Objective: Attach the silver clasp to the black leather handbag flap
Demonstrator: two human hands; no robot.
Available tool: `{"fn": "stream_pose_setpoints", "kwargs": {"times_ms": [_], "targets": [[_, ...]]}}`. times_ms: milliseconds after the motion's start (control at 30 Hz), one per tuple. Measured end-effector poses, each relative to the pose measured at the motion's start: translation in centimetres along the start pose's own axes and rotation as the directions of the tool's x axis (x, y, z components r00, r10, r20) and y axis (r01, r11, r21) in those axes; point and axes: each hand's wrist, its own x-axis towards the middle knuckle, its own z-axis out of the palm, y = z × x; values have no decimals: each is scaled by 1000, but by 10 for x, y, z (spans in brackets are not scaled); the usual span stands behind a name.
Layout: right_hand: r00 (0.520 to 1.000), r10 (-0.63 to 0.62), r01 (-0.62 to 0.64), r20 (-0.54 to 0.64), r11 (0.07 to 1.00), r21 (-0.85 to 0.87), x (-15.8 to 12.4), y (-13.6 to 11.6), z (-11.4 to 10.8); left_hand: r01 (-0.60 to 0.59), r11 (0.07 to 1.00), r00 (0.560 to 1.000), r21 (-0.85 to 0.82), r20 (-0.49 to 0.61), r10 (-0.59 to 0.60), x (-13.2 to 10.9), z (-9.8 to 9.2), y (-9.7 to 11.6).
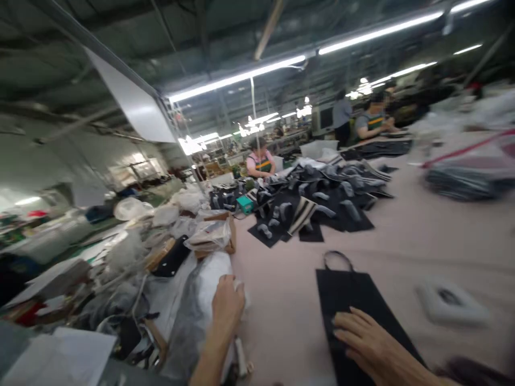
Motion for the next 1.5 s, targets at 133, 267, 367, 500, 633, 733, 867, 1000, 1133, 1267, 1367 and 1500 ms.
{"fn": "stream_pose_setpoints", "kwargs": {"times_ms": [133,267,367,500,633,733,867,1000,1133,1267,1367,1500], "targets": [[917,382,-393,-113,914,-103,-92,-24,-38,-157,984,981,-79,105,165,-75,46,12],[772,616,-636,-160,752,-176,-155,-32,-32,-251,945,940,-211,179,290,-153,89,31],[710,682,-704,-177,686,-183,-185,-43,-13,-273,916,902,-293,254,349,-198,109,48],[711,688,-703,-143,698,-138,-198,-62,9,-346,867,849,-359,274,452,-232,122,66],[712,691,-702,-129,705,-100,-200,-68,16,-547,748,728,-375,227,647,-255,118,75],[709,697,-705,-107,703,-89,-201,-66,14,-684,620,571,-385,247,783,-275,112,74],[716,692,-698,-93,714,-56,-198,-59,11,-746,568,548,-347,164,820,-308,121,62],[722,680,-675,-130,733,83,-184,-37,10,-835,479,507,-269,-39,861,-335,153,55],[751,652,-639,-105,757,136,-164,-12,7,-857,473,499,-204,-102,861,-354,163,64],[787,614,-599,-60,784,165,-160,-8,6,-829,513,525,-225,4,851,-378,148,77],[810,584,-570,-52,805,166,-166,-21,5,-807,557,561,-196,37,827,-395,145,87],[912,409,-403,-17,905,132,-178,-46,-7,-743,640,646,-198,42,762,-401,150,103]]}}
